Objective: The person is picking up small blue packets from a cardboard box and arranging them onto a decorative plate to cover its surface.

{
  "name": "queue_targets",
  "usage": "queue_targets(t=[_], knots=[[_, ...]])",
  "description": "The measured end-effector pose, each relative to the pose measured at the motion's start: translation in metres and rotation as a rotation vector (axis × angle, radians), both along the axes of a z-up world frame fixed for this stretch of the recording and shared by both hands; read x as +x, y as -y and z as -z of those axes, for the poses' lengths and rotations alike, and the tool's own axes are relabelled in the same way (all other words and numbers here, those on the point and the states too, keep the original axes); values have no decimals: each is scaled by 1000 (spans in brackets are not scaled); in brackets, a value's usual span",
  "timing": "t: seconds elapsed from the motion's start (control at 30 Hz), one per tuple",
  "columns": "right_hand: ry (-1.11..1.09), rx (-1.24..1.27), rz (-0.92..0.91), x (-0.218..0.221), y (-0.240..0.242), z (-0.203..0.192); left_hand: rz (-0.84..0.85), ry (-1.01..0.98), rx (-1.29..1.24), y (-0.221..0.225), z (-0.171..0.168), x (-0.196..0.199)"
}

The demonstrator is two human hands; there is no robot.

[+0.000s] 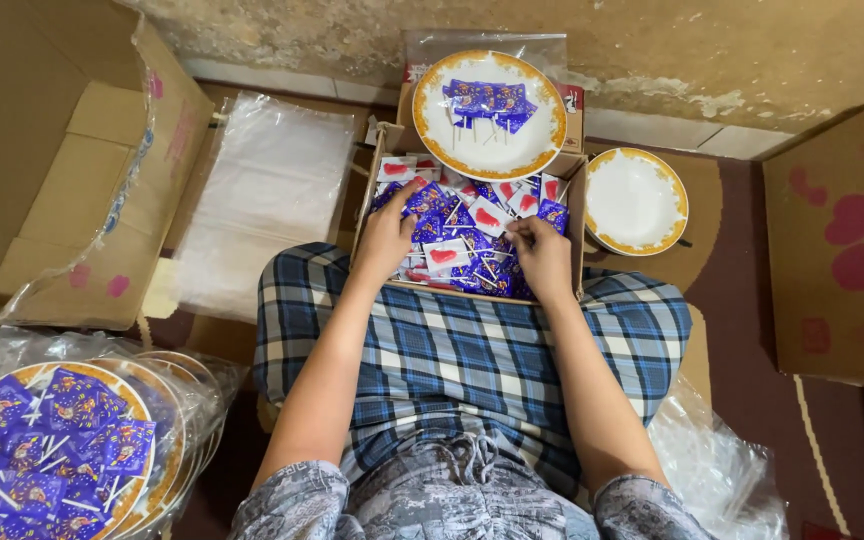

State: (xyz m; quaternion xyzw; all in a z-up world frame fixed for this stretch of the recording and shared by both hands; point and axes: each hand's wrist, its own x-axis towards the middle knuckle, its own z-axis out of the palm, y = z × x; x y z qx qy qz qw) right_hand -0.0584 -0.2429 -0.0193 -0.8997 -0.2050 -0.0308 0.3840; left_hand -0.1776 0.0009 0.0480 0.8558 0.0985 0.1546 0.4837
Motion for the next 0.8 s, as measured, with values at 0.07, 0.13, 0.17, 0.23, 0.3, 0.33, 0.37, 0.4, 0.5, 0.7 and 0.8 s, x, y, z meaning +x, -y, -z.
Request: queue_targets(t=[0.07,0.13,0.17,0.23,0.3,0.33,0.37,0.4,0.5,0.7,0.8], knots=[[-28,-12,51,4,2,13,-67,-71,77,-15,47,19],[-54,-24,103,8,3,24,-132,-138,154,-20,71,29],[-56,-79,103,9,3,27,-139,-139,166,-18,71,30],[-59,-135,105,7,4,24,-144,-140,178,-16,69,30],[126,-74,117,2,7,12,-139,-123,215,-16,62,27],[127,-74,117,2,9,10,-139,-122,215,-13,51,23],[194,-15,132,2,10,8,-142,-124,151,-11,41,18],[261,44,146,1,12,7,-145,-126,87,-9,30,13],[209,221,99,-9,8,-11,-177,-82,-17,-2,10,5],[323,292,40,-9,9,-13,-227,251,-45,-13,68,15],[378,322,110,2,11,-3,-255,322,-13,-15,52,11]])
